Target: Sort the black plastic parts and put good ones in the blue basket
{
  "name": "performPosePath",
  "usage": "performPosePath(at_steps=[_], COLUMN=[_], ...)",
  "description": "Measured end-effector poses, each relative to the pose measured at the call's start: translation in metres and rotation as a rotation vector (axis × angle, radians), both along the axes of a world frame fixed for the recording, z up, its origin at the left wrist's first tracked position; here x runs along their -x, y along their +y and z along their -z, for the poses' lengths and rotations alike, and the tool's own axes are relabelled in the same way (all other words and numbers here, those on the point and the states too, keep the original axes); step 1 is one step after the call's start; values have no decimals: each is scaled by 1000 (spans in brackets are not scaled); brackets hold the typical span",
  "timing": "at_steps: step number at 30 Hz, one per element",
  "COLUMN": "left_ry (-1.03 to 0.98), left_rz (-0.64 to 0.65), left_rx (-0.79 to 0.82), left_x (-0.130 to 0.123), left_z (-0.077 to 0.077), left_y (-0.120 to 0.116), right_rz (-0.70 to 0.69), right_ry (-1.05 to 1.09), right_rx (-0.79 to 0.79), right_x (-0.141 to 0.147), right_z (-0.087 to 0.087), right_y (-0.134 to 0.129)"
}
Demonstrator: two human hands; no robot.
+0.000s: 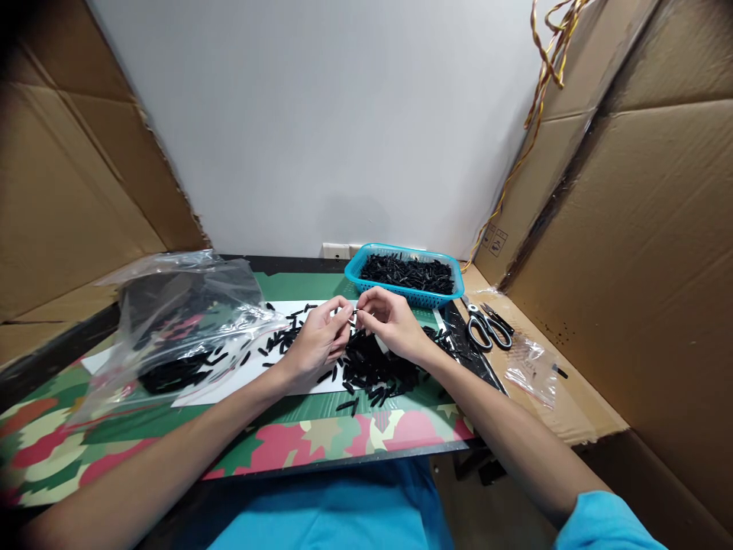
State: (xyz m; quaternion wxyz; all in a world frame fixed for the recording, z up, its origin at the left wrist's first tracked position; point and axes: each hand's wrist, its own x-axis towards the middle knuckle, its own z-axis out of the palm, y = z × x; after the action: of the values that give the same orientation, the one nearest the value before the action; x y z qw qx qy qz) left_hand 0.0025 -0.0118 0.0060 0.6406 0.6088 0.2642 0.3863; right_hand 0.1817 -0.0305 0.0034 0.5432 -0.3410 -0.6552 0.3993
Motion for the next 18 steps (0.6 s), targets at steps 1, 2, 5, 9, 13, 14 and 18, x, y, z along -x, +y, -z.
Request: performPosePath(at_steps=[1, 2, 5, 9, 13, 14, 18], left_ry=[-1, -2, 0, 4, 15, 18, 21], left_rz=[0, 1, -1, -12, -17, -14, -6], left_rx=[0, 1, 4, 3, 7, 8, 3], left_x=[0, 0, 0, -1, -1, -1, -1], left_z=[0, 1, 1, 2, 3, 3, 3], left_y=[0, 0, 1, 1, 2, 2, 1], right_rz=[-3, -5, -8, 23, 60, 63, 74], right_ry=[-3, -6, -18, -33, -52, -59, -91], right_rx=[-2, -4, -15, -38, -56, -58, -76], right_x=[0, -1, -2, -3, -4, -4, -5], right_z=[1, 1, 3, 2, -2, -3, -4], right_y=[0, 1, 1, 1, -2, -2, -4])
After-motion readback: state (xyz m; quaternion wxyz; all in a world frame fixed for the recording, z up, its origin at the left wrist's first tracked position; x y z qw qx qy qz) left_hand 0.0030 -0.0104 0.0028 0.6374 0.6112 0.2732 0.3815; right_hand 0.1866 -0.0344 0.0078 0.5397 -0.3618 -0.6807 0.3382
